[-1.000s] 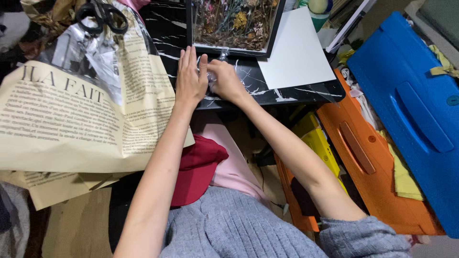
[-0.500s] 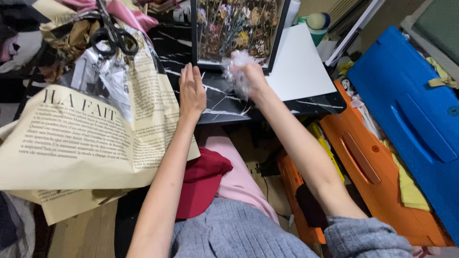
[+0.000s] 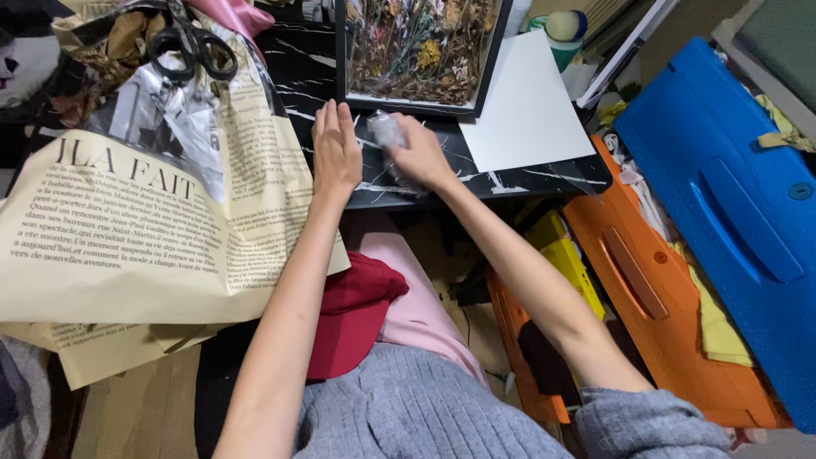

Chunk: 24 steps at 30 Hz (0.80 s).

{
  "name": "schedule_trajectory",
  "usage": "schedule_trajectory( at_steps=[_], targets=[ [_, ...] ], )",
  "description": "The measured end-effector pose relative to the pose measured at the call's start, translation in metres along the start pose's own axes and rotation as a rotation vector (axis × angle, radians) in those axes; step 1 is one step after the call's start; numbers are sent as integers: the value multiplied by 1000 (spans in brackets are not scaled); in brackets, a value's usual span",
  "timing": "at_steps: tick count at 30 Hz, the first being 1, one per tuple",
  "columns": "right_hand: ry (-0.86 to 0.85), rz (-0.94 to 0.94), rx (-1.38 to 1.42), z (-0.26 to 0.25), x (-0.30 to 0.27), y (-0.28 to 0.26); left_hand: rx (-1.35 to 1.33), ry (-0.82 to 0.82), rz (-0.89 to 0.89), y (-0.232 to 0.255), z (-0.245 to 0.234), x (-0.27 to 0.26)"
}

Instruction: The person assembles a shadow box frame containing dried flowers. They place a white backing board into the frame, close the frame, and then reposition the frame and other items on the desk.

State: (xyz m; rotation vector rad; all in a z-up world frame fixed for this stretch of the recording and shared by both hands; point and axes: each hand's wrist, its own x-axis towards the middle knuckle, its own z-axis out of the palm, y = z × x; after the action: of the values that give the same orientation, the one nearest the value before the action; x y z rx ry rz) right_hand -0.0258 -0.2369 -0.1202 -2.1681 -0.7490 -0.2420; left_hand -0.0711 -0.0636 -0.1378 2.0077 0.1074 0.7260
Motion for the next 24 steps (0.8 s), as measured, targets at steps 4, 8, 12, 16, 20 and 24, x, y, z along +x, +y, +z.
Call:
schedule_trajectory(
  at_steps=[4,8,12,16,20,24],
  targets=[
    [-16,-136,-37,10,-6,-13,6,10,12,-2,0,0],
    [-84,-241,98,23,-5,-11,-20,42,9,-3,0,0],
    [-134,-393,-47,28,2,-5,-21,55,22,-3,-1,0],
    [-64,-519,-99,31,7,-10,-51,67,39,-3,-1,-1],
    [-36,-432,-177,34,9,-21,-58,68,45,1,-4,-2],
    [24,-432,-206,32,14,-24,-49,73,42,3,-3,-3]
  ],
)
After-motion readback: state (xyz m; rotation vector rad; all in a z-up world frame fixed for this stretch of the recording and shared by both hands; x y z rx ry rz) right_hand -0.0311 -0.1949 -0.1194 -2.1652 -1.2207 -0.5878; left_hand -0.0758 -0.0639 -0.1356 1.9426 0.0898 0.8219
